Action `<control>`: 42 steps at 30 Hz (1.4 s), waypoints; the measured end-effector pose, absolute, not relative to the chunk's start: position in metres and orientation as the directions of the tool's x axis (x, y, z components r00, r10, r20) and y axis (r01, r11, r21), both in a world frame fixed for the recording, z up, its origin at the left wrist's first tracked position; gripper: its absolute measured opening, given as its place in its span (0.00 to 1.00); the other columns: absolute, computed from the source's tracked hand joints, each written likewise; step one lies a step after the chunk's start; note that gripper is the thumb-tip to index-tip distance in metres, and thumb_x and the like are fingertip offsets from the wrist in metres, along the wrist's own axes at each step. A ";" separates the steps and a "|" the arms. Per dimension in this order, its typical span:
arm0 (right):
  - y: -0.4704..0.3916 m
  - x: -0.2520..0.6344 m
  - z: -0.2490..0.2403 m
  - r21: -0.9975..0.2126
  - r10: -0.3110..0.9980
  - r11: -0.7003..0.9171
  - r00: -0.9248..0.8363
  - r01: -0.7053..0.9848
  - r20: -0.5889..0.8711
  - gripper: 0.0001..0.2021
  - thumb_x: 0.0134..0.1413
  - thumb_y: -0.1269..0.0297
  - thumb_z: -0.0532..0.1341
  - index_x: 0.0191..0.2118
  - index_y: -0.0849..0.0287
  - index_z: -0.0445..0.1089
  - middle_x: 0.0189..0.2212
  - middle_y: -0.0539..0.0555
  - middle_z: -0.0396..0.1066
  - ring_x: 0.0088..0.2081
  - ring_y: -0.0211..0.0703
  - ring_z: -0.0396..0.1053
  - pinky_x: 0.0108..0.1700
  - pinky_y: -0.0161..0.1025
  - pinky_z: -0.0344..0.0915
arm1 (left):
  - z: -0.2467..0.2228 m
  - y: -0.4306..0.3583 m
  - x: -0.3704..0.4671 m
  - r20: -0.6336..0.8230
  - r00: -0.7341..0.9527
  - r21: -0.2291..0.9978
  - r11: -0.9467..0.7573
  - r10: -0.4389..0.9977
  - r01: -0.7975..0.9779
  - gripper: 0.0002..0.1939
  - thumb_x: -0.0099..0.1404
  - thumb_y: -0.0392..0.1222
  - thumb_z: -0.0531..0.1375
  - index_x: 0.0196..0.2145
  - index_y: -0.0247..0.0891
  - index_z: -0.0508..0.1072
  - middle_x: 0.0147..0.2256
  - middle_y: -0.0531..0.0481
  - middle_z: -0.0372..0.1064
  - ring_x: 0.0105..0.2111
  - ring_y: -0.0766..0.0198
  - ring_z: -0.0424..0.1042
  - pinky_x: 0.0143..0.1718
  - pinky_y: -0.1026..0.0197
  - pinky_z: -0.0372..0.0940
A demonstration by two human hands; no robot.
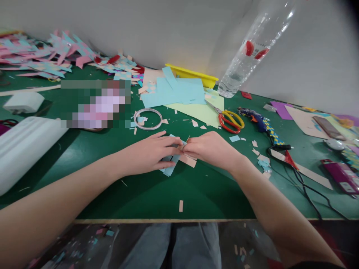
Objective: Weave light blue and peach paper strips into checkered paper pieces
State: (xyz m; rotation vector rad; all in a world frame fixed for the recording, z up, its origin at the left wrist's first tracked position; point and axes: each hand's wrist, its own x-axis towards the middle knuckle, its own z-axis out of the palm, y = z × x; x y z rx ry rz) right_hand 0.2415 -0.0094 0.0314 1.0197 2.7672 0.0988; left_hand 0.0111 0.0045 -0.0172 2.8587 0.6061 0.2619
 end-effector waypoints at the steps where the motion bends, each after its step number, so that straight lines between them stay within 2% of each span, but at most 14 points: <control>1: -0.011 0.241 0.032 0.162 0.650 0.760 -0.742 0.629 -0.164 0.11 0.66 0.71 0.54 0.41 0.58 0.75 0.32 0.53 0.77 0.29 0.39 0.69 0.27 0.39 0.46 | -0.017 0.004 0.011 0.126 0.900 0.238 -0.894 0.416 0.380 0.19 0.72 0.44 0.56 0.59 0.44 0.67 0.61 0.42 0.61 0.61 0.53 0.63 0.66 0.43 0.48; 4: -0.013 0.240 0.032 0.234 0.640 0.765 -0.748 0.600 -0.172 0.12 0.66 0.74 0.52 0.44 0.59 0.72 0.30 0.53 0.76 0.27 0.39 0.67 0.25 0.40 0.43 | -0.015 0.005 0.012 0.130 0.901 0.236 -0.895 0.415 0.378 0.19 0.72 0.43 0.56 0.59 0.44 0.67 0.62 0.42 0.61 0.60 0.54 0.63 0.66 0.43 0.48; 8: -0.014 0.239 0.028 0.280 0.616 0.778 -0.771 0.563 -0.162 0.11 0.63 0.77 0.52 0.40 0.60 0.70 0.29 0.53 0.75 0.26 0.40 0.67 0.24 0.42 0.41 | -0.015 0.006 0.012 0.132 0.905 0.241 -0.899 0.404 0.366 0.18 0.72 0.43 0.56 0.58 0.45 0.68 0.61 0.42 0.62 0.58 0.53 0.65 0.62 0.45 0.54; 13: -0.012 0.238 0.020 0.262 0.594 0.791 -0.797 0.553 -0.111 0.12 0.68 0.68 0.50 0.37 0.61 0.69 0.30 0.54 0.74 0.25 0.40 0.66 0.24 0.42 0.41 | -0.018 0.006 0.011 0.137 0.897 0.256 -0.889 0.421 0.379 0.17 0.72 0.44 0.56 0.57 0.45 0.69 0.60 0.43 0.63 0.59 0.54 0.65 0.66 0.42 0.48; 18: -0.009 0.237 0.020 0.151 0.619 0.784 -0.778 0.603 -0.107 0.16 0.69 0.61 0.50 0.37 0.62 0.70 0.34 0.56 0.75 0.26 0.40 0.66 0.25 0.41 0.43 | -0.018 0.004 0.010 0.160 0.890 0.277 -0.885 0.427 0.375 0.17 0.71 0.42 0.58 0.56 0.45 0.70 0.59 0.43 0.65 0.60 0.52 0.64 0.66 0.41 0.49; 24: -0.003 0.237 0.025 -0.129 0.682 0.697 -0.708 0.705 -0.185 0.07 0.62 0.69 0.57 0.36 0.60 0.72 0.36 0.52 0.76 0.30 0.37 0.68 0.28 0.36 0.50 | -0.017 0.004 0.011 0.155 0.894 0.243 -0.893 0.421 0.379 0.17 0.71 0.43 0.57 0.56 0.43 0.70 0.58 0.41 0.66 0.58 0.51 0.67 0.65 0.39 0.50; 32: 0.006 0.246 0.017 -0.382 0.665 0.646 -0.733 0.661 -0.143 0.07 0.60 0.69 0.56 0.37 0.61 0.72 0.34 0.53 0.76 0.33 0.39 0.69 0.32 0.35 0.56 | -0.015 0.003 0.012 0.119 0.895 0.227 -0.889 0.430 0.397 0.18 0.72 0.44 0.57 0.57 0.43 0.69 0.60 0.40 0.64 0.60 0.51 0.64 0.65 0.40 0.50; 36: 0.010 0.249 0.014 -0.448 0.648 0.636 -0.750 0.628 -0.131 0.08 0.61 0.67 0.56 0.37 0.61 0.73 0.35 0.54 0.76 0.32 0.38 0.68 0.34 0.35 0.58 | -0.017 0.004 0.011 0.130 0.896 0.228 -0.893 0.424 0.389 0.17 0.72 0.44 0.57 0.57 0.43 0.69 0.59 0.41 0.64 0.60 0.52 0.64 0.65 0.39 0.50; 42: 0.012 0.251 0.013 -0.487 0.632 0.638 -0.767 0.596 -0.110 0.09 0.61 0.68 0.56 0.39 0.62 0.74 0.31 0.51 0.74 0.29 0.36 0.65 0.33 0.35 0.58 | -0.017 0.004 0.011 0.128 0.895 0.223 -0.892 0.427 0.394 0.17 0.72 0.44 0.56 0.56 0.42 0.70 0.59 0.40 0.65 0.62 0.51 0.62 0.65 0.39 0.50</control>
